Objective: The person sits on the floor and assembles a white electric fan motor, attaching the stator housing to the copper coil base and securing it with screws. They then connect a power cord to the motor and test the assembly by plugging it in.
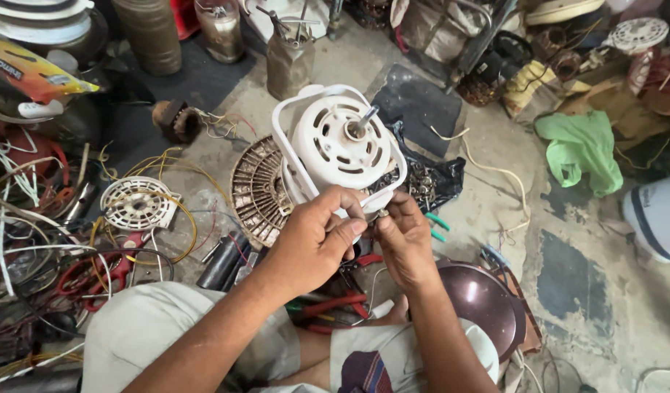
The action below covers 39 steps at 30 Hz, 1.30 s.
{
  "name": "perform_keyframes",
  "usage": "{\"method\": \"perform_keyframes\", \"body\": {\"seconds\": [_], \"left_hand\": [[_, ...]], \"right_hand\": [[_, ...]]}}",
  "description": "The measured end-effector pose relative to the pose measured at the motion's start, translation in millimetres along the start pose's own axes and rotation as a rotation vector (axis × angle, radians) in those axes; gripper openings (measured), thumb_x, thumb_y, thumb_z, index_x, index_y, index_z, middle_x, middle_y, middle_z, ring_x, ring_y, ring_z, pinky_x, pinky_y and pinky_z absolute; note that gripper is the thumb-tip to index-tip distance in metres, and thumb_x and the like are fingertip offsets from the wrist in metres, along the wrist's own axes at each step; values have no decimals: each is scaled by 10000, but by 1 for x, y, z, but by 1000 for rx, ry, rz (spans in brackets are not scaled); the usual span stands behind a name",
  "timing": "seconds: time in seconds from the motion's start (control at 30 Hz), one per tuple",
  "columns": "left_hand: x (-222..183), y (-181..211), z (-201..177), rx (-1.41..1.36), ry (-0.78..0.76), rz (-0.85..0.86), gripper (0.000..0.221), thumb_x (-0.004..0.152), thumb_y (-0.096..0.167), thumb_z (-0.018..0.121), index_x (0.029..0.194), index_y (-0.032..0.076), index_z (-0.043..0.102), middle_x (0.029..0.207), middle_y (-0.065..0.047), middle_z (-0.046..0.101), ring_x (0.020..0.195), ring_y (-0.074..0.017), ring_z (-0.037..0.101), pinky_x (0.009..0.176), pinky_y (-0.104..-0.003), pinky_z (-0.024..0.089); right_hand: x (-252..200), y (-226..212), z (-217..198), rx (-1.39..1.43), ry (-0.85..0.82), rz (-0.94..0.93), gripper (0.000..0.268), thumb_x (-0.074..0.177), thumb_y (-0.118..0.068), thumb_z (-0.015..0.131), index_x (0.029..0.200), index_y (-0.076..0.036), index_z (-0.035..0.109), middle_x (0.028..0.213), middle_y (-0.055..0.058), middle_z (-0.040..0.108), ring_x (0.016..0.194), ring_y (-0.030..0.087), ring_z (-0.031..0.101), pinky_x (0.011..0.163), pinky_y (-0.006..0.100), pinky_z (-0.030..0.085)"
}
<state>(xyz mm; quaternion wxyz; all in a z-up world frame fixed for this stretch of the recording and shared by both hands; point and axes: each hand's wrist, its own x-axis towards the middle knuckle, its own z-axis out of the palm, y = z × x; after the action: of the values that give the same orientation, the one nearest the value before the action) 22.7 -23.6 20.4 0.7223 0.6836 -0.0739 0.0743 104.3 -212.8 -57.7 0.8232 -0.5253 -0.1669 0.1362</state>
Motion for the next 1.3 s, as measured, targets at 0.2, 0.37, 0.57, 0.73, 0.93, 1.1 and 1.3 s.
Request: {"method": "perform_keyframes", "body": {"seconds": [0.2,0.37,0.57,0.73,0.93,1.1,1.3], "left_hand": [[5,-1,-2,-100,40,24,91,973,19,618,1054,22,578,1056,12,702,621,-50,608,557,-228,526],[7,0,-4,-29,38,41,116,975,25,624,1083,32,583,921,-7,674,612,-43,594,541,-216,507],[-2,-1,-1,185,30,50,85,955,34,657,1018,28,600,829,-25,677,568,-80,576,526,-257,483],[-4,-1,2,186,47,197,105,956,39,660,1042,29,600,827,-37,686,646,-97,633,583,-273,520],[-11,2,5,283,88,173,119,935,66,683,1027,39,612,776,-59,676,561,-130,579,526,-304,460],[-9,0,1,329,95,174,114,925,67,688,1003,38,609,781,-80,688,542,-169,585,517,-324,451],[-12,3,-3,347,87,121,119,923,81,677,1013,46,607,776,-113,698,588,-261,664,569,-366,497]], "right_hand": [[-4,-5,28,-53,89,-82,585,955,-206,725,1409,-11,412,1329,135,596,1077,196,638,858,343,580],[-11,-9,52,-502,278,-213,415,996,-188,649,1319,-18,450,1253,131,609,925,177,651,763,322,584],[-28,-12,56,-1501,392,-586,185,1089,-231,571,1084,-47,582,1028,101,605,909,288,601,777,429,508],[-20,-1,48,-68,425,252,391,1103,-322,536,871,-7,553,662,66,505,565,260,426,533,438,404],[-28,-21,61,-1357,369,-350,252,1058,-183,587,863,-26,558,784,162,591,701,399,561,631,503,442],[-29,-35,74,-1565,309,-582,119,926,-95,657,858,-39,577,871,149,603,826,378,573,723,492,471],[-27,-46,63,-1620,138,-706,173,957,-149,660,840,-61,569,824,113,581,779,330,570,672,467,476]]}}
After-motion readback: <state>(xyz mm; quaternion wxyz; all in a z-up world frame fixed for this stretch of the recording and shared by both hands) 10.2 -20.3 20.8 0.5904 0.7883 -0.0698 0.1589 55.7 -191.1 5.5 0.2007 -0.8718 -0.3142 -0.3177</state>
